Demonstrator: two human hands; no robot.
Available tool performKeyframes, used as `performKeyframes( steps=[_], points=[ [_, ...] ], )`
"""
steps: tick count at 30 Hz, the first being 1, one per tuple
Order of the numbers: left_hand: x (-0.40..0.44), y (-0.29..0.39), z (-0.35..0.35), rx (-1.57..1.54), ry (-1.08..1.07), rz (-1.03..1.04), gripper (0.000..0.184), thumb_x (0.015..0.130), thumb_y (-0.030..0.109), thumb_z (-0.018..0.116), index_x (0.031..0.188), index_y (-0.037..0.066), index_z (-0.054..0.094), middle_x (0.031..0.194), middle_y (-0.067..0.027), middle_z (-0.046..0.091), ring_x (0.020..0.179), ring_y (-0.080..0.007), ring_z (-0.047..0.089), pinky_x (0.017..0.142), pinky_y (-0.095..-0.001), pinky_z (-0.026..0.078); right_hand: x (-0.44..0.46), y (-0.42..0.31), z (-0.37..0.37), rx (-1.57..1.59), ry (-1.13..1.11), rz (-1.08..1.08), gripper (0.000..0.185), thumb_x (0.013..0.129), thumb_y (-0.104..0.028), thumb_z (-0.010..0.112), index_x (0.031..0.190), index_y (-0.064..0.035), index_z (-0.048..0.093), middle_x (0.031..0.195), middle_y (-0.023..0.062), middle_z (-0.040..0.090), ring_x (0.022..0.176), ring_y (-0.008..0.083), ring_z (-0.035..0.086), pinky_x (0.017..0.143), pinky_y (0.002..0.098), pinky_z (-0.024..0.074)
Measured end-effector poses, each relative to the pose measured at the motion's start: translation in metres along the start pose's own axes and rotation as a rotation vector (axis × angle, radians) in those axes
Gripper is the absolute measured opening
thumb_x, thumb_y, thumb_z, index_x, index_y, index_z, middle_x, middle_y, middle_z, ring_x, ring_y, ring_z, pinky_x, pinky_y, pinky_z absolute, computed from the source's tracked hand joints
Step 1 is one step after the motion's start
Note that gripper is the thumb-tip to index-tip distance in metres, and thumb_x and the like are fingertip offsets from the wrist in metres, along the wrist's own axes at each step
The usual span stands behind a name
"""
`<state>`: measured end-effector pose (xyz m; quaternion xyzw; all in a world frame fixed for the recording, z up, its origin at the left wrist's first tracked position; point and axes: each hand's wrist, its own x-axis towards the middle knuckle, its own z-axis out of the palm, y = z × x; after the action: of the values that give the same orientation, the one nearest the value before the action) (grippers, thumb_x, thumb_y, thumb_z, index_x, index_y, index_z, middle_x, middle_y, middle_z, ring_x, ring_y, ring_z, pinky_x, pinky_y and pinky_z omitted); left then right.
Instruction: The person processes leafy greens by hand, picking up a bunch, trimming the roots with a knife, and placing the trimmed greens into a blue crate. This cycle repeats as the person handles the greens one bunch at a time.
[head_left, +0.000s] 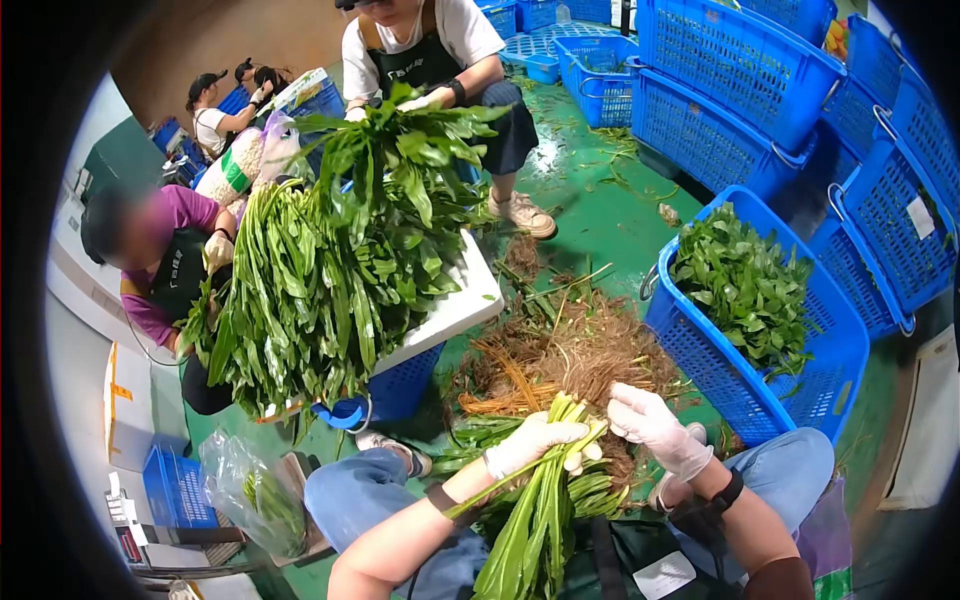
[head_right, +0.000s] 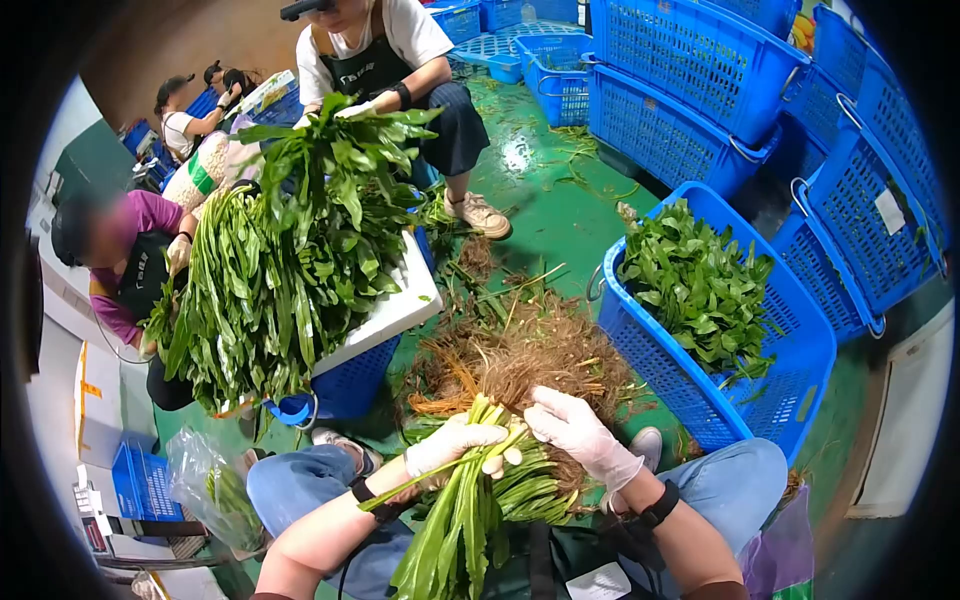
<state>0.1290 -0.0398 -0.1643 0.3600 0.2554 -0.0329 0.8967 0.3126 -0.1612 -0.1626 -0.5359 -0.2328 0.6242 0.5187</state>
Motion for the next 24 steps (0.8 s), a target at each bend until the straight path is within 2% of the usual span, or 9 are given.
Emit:
performKeyframes(
  steps=[1,6,9,13,15,17,19,21,24],
  points=[
    [0.001,0.000,0.000,0.000,0.000,0.001,0.026,0.092,0.018,0.060,0.108,-0.002,0.059,0.088,-0.0123,0.069,0.061,-0.0127,0.060,0.059,-0.0265,0.053,0.002,0.001,-0.002,-0.001,-0.001,0.000,0.051,0.093,-0.017,0.061,0.135,0.0057,0.043,0.089,-0.0039,0.054,0.081,0.0052,0.049,0.074,0.0215,0.0426],
    [0.003,-0.003,-0.004,-0.003,-0.008,-0.009,0.027,0.093,0.021,0.060,0.109,-0.002,0.059,0.089,-0.0117,0.069,0.060,-0.0119,0.060,0.058,-0.0253,0.052,0.006,0.000,-0.002,-0.265,-0.067,-0.138,0.020,0.092,-0.014,0.063,0.099,0.0022,0.054,0.089,-0.0021,0.058,0.081,0.0041,0.051,0.073,0.0219,0.0432],
    [0.005,-0.004,-0.004,0.012,-0.035,-0.016,0.028,0.093,0.023,0.060,0.108,-0.001,0.059,0.087,-0.0104,0.068,0.058,-0.0111,0.059,0.056,-0.0247,0.051,0.003,-0.001,0.001,-0.231,-0.009,-0.151,0.017,0.092,-0.015,0.063,0.096,0.0008,0.056,0.087,-0.0020,0.058,0.080,0.0042,0.050,0.072,0.0222,0.0435],
    [0.001,0.002,0.003,0.041,-0.033,-0.042,0.031,0.094,0.027,0.059,0.110,-0.001,0.059,0.080,-0.0081,0.065,0.055,-0.0102,0.056,0.054,-0.0244,0.050,0.008,0.004,-0.007,-0.260,-0.026,-0.141,0.023,0.091,-0.015,0.064,0.105,0.0017,0.057,0.087,-0.0031,0.058,0.080,0.0042,0.051,0.072,0.0225,0.0439],
    [-0.002,0.003,0.004,0.024,-0.078,-0.057,0.037,0.094,0.033,0.059,0.111,0.000,0.057,0.076,-0.0059,0.062,0.054,-0.0088,0.055,0.051,-0.0236,0.049,0.010,0.005,-0.009,-0.077,0.021,-0.102,0.035,0.093,-0.021,0.063,0.119,0.0018,0.056,0.082,-0.0045,0.056,0.075,0.0029,0.049,0.068,0.0206,0.0417],
    [-0.010,0.013,0.013,0.157,-0.197,-0.043,0.045,0.091,0.040,0.062,0.110,0.000,0.056,0.075,-0.0051,0.060,0.053,-0.0078,0.053,0.049,-0.0213,0.047,0.038,0.046,-0.058,-0.124,0.104,0.210,0.047,0.094,-0.039,0.059,0.127,-0.0056,0.056,0.069,-0.0082,0.047,0.054,0.0029,0.035,0.048,0.0174,0.0268],
    [-0.017,0.018,0.019,0.086,-0.162,-0.009,0.046,0.091,0.039,0.062,0.111,-0.001,0.056,0.074,-0.0055,0.060,0.052,-0.0081,0.052,0.050,-0.0213,0.047,0.046,0.069,-0.085,-0.084,0.305,0.452,0.044,0.094,-0.041,0.058,0.125,-0.0097,0.058,0.068,-0.0085,0.045,0.049,0.0027,0.031,0.043,0.0189,0.0235],
    [-0.018,0.019,0.005,0.034,-0.179,-0.008,0.043,0.092,0.037,0.060,0.113,-0.001,0.055,0.074,-0.0056,0.060,0.051,-0.0078,0.052,0.050,-0.0223,0.047,0.038,0.057,-0.075,-0.046,0.300,0.372,0.043,0.094,-0.043,0.055,0.123,-0.0108,0.060,0.067,-0.0077,0.044,0.048,0.0022,0.029,0.041,0.0197,0.0228],
    [-0.022,0.018,0.005,-0.043,-0.159,-0.009,0.038,0.092,0.031,0.061,0.113,-0.001,0.055,0.073,-0.0040,0.059,0.050,-0.0070,0.051,0.051,-0.0225,0.047,0.011,-0.001,-0.021,-0.099,0.159,-0.054,0.046,0.093,-0.042,0.057,0.124,-0.0081,0.059,0.069,-0.0087,0.046,0.054,0.0005,0.033,0.047,0.0169,0.0266]
  ],
)
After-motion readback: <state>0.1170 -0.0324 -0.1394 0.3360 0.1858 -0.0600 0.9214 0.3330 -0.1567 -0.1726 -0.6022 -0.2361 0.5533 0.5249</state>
